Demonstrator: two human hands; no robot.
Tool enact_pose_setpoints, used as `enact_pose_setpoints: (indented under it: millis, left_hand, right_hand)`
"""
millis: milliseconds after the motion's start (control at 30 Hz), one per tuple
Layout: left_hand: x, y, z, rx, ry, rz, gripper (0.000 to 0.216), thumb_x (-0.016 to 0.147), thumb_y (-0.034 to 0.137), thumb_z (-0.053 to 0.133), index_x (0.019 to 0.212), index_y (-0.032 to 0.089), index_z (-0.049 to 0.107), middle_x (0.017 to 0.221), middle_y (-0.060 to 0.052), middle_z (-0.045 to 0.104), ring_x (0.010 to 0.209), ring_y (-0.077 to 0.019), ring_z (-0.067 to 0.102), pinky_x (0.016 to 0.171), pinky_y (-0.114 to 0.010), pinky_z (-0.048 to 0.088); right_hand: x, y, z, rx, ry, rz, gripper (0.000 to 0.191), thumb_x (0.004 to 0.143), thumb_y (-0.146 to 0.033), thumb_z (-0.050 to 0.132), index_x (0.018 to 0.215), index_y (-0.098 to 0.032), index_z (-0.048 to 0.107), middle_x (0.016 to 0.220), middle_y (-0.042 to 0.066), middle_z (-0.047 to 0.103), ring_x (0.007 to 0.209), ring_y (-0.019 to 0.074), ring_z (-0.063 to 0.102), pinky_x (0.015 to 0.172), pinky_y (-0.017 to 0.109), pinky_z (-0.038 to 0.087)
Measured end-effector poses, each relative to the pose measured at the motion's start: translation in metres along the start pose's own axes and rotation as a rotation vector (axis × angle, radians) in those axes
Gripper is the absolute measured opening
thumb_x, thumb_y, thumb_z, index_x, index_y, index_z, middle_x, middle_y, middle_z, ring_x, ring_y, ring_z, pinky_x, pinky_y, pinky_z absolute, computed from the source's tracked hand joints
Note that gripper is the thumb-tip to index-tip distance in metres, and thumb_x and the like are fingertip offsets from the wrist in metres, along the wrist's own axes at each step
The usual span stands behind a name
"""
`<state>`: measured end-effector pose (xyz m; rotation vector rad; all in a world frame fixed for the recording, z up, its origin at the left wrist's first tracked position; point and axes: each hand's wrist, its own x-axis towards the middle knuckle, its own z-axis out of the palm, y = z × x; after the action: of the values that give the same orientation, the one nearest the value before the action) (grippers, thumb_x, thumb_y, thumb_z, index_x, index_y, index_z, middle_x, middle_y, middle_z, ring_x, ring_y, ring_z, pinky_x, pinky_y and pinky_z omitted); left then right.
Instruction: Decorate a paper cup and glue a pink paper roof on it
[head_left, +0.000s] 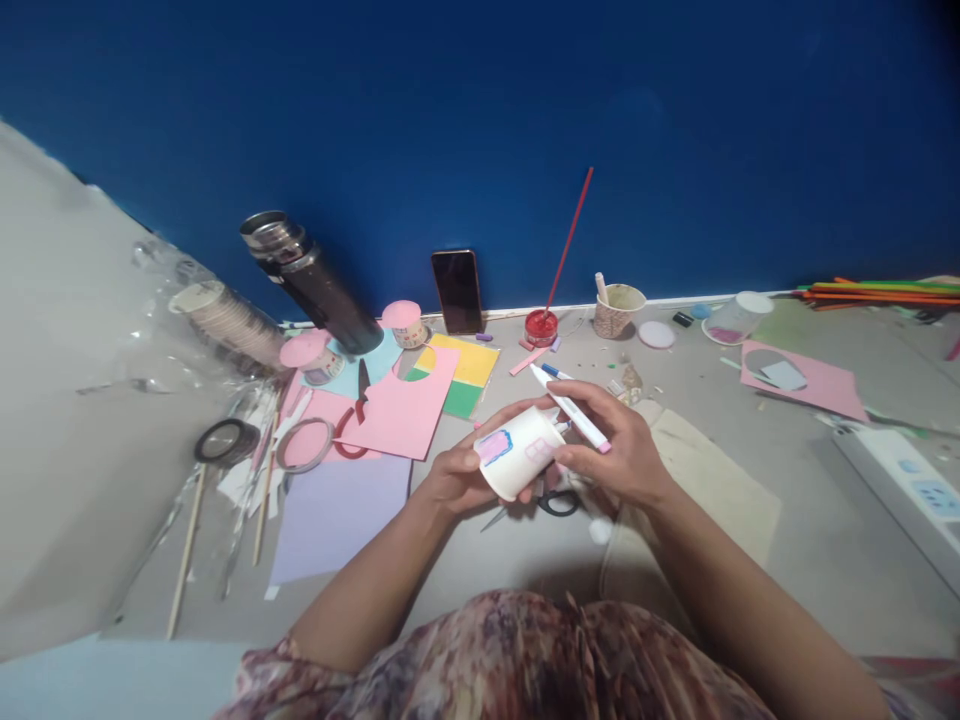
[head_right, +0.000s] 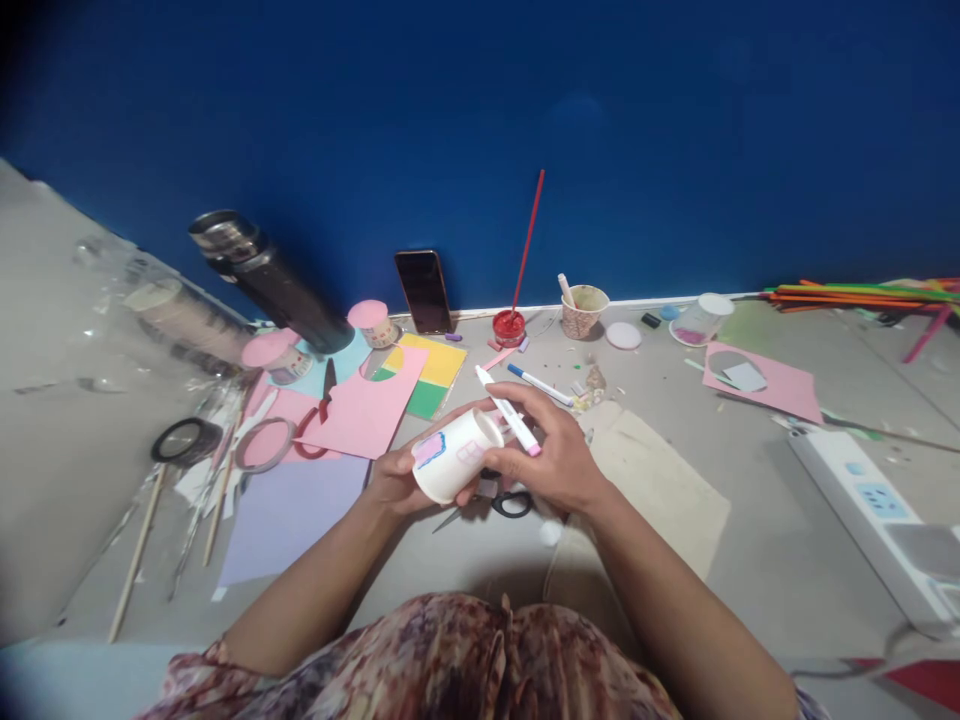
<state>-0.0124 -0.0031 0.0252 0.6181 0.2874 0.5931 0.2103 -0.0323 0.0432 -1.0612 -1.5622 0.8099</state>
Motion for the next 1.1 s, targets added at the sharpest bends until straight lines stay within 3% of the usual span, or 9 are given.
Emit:
enact_pose_setpoints:
  millis: [100, 167, 300, 367, 433, 600, 733, 967, 1100]
  left_hand:
    - [-0.001, 0.002, 0.002, 0.001, -0.031, -0.033, 0.105, 0.058, 0.044, 0.093, 0.151, 0.023, 0.049, 0.12, -0.016, 0.074, 0.069, -0.0254, 0.075, 0.058, -0.032, 0.055]
    - [-0.001, 0.001, 0.002, -0.015, 0.004, -0.015, 0.102, 0.06, 0.045, 0.092, 0.151, 0.024, 0.051, 0.129, -0.017, 0.072, 0.081, -0.0293, 0.077, 0.064, -0.035, 0.058]
    - [0.0, 0.002, -0.003, -0.077, 0.199, 0.165, 0.086, 0.07, 0.063, 0.084, 0.141, 0.019, 0.062, 0.144, -0.017, 0.066, 0.125, -0.0383, 0.066, 0.099, -0.05, 0.057]
    - [0.002, 0.004, -0.006, -0.07, 0.256, 0.202, 0.087, 0.073, 0.072, 0.079, 0.137, 0.016, 0.065, 0.142, -0.018, 0.066, 0.133, -0.0389, 0.06, 0.107, -0.051, 0.052]
    - [0.004, 0.003, -0.006, -0.019, 0.305, 0.234, 0.086, 0.073, 0.072, 0.08, 0.137, 0.016, 0.065, 0.141, -0.018, 0.066, 0.136, -0.0379, 0.058, 0.108, -0.049, 0.051]
    - [0.009, -0.018, 0.01, 0.257, 0.462, 0.405, 0.08, 0.071, 0.041, 0.095, 0.141, 0.027, 0.058, 0.143, -0.01, 0.062, 0.134, -0.0296, 0.059, 0.107, -0.04, 0.051]
    - [0.01, -0.033, 0.023, 0.304, 0.505, 0.433, 0.081, 0.072, 0.034, 0.096, 0.141, 0.03, 0.054, 0.139, -0.007, 0.064, 0.131, -0.0262, 0.061, 0.107, -0.037, 0.051]
    - [0.011, -0.029, 0.024, 0.358, 0.615, 0.449, 0.073, 0.068, 0.033, 0.095, 0.129, 0.027, 0.055, 0.118, -0.004, 0.066, 0.112, -0.0228, 0.066, 0.099, -0.036, 0.054]
    - [0.008, -0.019, 0.018, 0.553, 0.748, 0.498, 0.085, 0.068, 0.031, 0.094, 0.138, 0.029, 0.045, 0.135, -0.008, 0.06, 0.123, -0.0269, 0.062, 0.107, -0.041, 0.05]
  right_hand:
    - [0.0, 0.003, 0.0, -0.024, -0.01, -0.002, 0.059, 0.078, -0.048, 0.089, 0.129, -0.025, 0.072, 0.122, 0.01, 0.079, 0.105, 0.0292, 0.076, 0.089, 0.04, 0.062]
    - [-0.001, 0.004, 0.001, -0.003, 0.014, -0.015, 0.059, 0.078, -0.047, 0.09, 0.129, -0.024, 0.07, 0.117, 0.009, 0.08, 0.101, 0.0279, 0.077, 0.086, 0.038, 0.063]
    - [0.0, 0.005, -0.002, -0.059, 0.273, -0.114, 0.062, 0.079, -0.04, 0.09, 0.134, -0.024, 0.066, 0.114, 0.01, 0.079, 0.099, 0.0271, 0.077, 0.086, 0.039, 0.063]
    - [0.002, 0.007, -0.005, -0.134, 0.418, -0.177, 0.064, 0.08, -0.036, 0.09, 0.137, -0.024, 0.064, 0.115, 0.01, 0.078, 0.101, 0.028, 0.076, 0.088, 0.042, 0.062]
    - [0.003, 0.009, -0.006, -0.232, 0.48, -0.243, 0.067, 0.08, -0.035, 0.09, 0.14, -0.023, 0.061, 0.116, 0.012, 0.076, 0.103, 0.03, 0.074, 0.089, 0.045, 0.061]
    - [0.001, 0.008, 0.011, -0.531, 0.397, -0.447, 0.068, 0.084, -0.037, 0.087, 0.143, -0.023, 0.056, 0.111, 0.013, 0.075, 0.097, 0.0325, 0.07, 0.084, 0.049, 0.057]
    - [-0.002, 0.007, 0.027, -0.649, 0.302, -0.536, 0.057, 0.094, -0.032, 0.074, 0.145, -0.022, 0.051, 0.109, 0.013, 0.077, 0.094, 0.031, 0.071, 0.082, 0.047, 0.056]
    - [-0.005, 0.01, 0.037, -0.591, 0.187, -0.558, 0.056, 0.094, -0.024, 0.071, 0.146, -0.02, 0.05, 0.117, 0.016, 0.076, 0.103, 0.0308, 0.071, 0.087, 0.048, 0.057]
    - [-0.007, 0.006, 0.028, -0.393, 0.194, -0.426, 0.056, 0.092, -0.028, 0.076, 0.144, -0.023, 0.055, 0.119, 0.015, 0.076, 0.102, 0.0299, 0.071, 0.085, 0.047, 0.06]
